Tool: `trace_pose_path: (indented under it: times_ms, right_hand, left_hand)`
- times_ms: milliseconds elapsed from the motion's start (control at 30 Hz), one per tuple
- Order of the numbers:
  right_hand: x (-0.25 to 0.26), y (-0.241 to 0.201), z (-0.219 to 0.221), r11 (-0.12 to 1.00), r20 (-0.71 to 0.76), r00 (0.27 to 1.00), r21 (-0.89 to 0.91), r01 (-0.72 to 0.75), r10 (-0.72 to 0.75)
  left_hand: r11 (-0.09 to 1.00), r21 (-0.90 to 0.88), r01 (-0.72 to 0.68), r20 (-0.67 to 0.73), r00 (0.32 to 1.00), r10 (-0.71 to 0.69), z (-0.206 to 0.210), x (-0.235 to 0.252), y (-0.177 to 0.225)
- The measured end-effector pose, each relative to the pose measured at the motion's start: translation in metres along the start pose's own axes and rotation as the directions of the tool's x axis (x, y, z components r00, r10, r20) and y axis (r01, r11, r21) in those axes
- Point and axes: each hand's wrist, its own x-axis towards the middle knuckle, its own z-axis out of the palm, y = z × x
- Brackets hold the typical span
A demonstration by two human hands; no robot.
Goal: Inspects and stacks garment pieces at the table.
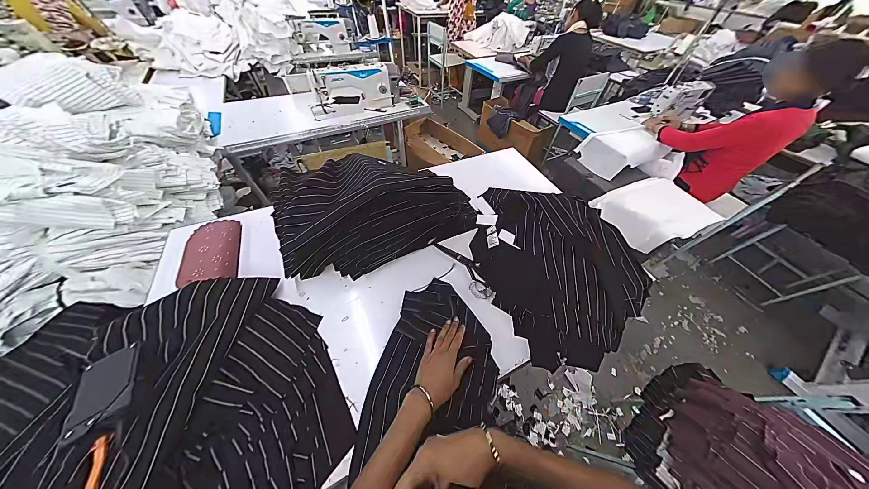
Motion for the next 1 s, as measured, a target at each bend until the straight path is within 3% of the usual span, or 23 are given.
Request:
trace_pose_path:
  times_ms: [100, 167, 233, 267, 333, 400, 467, 533, 633, 733, 800, 867, 933, 1000]
  right_hand:
    - [-0.029, 0.002, -0.042, 0.947, -0.281, 0.936, -0.181, -0.267, 0.211]
    - [-0.048, 0.018, -0.067, 0.866, -0.547, 0.759, -0.115, -0.486, 0.353]
    - [-0.060, 0.040, -0.086, 0.781, -0.712, 0.579, -0.069, -0.621, 0.397]
    - [-0.062, 0.051, -0.090, 0.746, -0.739, 0.544, -0.085, -0.660, 0.398]
    - [-0.055, 0.070, -0.087, 0.774, -0.763, 0.555, -0.118, -0.622, 0.331]
    - [-0.042, 0.083, -0.080, 0.797, -0.800, 0.530, -0.114, -0.594, 0.280]
    - [-0.031, 0.099, -0.079, 0.788, -0.898, 0.403, -0.117, -0.605, 0.176]
    - [-0.024, 0.102, -0.084, 0.775, -0.940, 0.304, -0.077, -0.627, 0.152]
    - [-0.022, 0.092, -0.092, 0.733, -0.915, 0.322, -0.044, -0.679, 0.243]
    - [-0.025, 0.093, -0.093, 0.773, -0.925, 0.311, -0.030, -0.633, 0.219]
    - [-0.032, 0.089, -0.090, 0.818, -0.947, 0.226, 0.062, -0.572, 0.229]
    - [-0.047, 0.082, -0.087, 0.856, -0.958, 0.116, 0.176, -0.487, 0.263]
    - [-0.066, 0.080, -0.084, 0.899, -0.972, -0.006, 0.220, -0.379, 0.236]
    - [-0.089, 0.075, -0.084, 0.936, -0.973, -0.124, 0.220, -0.275, 0.192]
  left_hand:
    - [0.987, 0.144, 0.076, -0.266, 0.963, -0.035, 0.038, -0.028, -0.025]
    - [0.990, 0.126, 0.067, -0.387, 0.922, -0.013, 0.051, -0.051, -0.035]
    - [0.992, 0.082, 0.098, -0.483, 0.874, -0.046, 0.056, -0.065, -0.035]
    - [0.994, 0.027, 0.107, -0.524, 0.848, -0.077, 0.057, -0.069, -0.033]
    - [0.991, -0.107, 0.078, -0.666, 0.735, -0.130, 0.059, -0.072, -0.032]
    - [0.958, -0.278, 0.077, -0.716, 0.648, -0.260, 0.054, -0.070, -0.031]
    - [0.908, -0.402, 0.114, -0.702, 0.598, -0.386, 0.045, -0.063, -0.026]
    - [0.850, -0.486, 0.203, -0.619, 0.607, -0.499, 0.032, -0.053, -0.019]
    - [0.759, -0.505, 0.411, -0.404, 0.665, -0.629, 0.004, -0.034, -0.002]
    - [0.750, -0.435, 0.499, -0.244, 0.736, -0.631, -0.012, -0.013, 0.003]
    - [0.695, -0.618, 0.368, -0.211, 0.773, -0.598, -0.015, -0.016, 0.001]
    - [0.421, -0.906, 0.048, -0.235, 0.769, -0.595, -0.011, -0.036, -0.006]
    - [0.157, -0.968, -0.194, -0.249, 0.750, -0.613, -0.014, -0.072, -0.015]
    - [0.153, -0.936, -0.317, -0.330, 0.640, -0.693, -0.027, -0.116, -0.032]
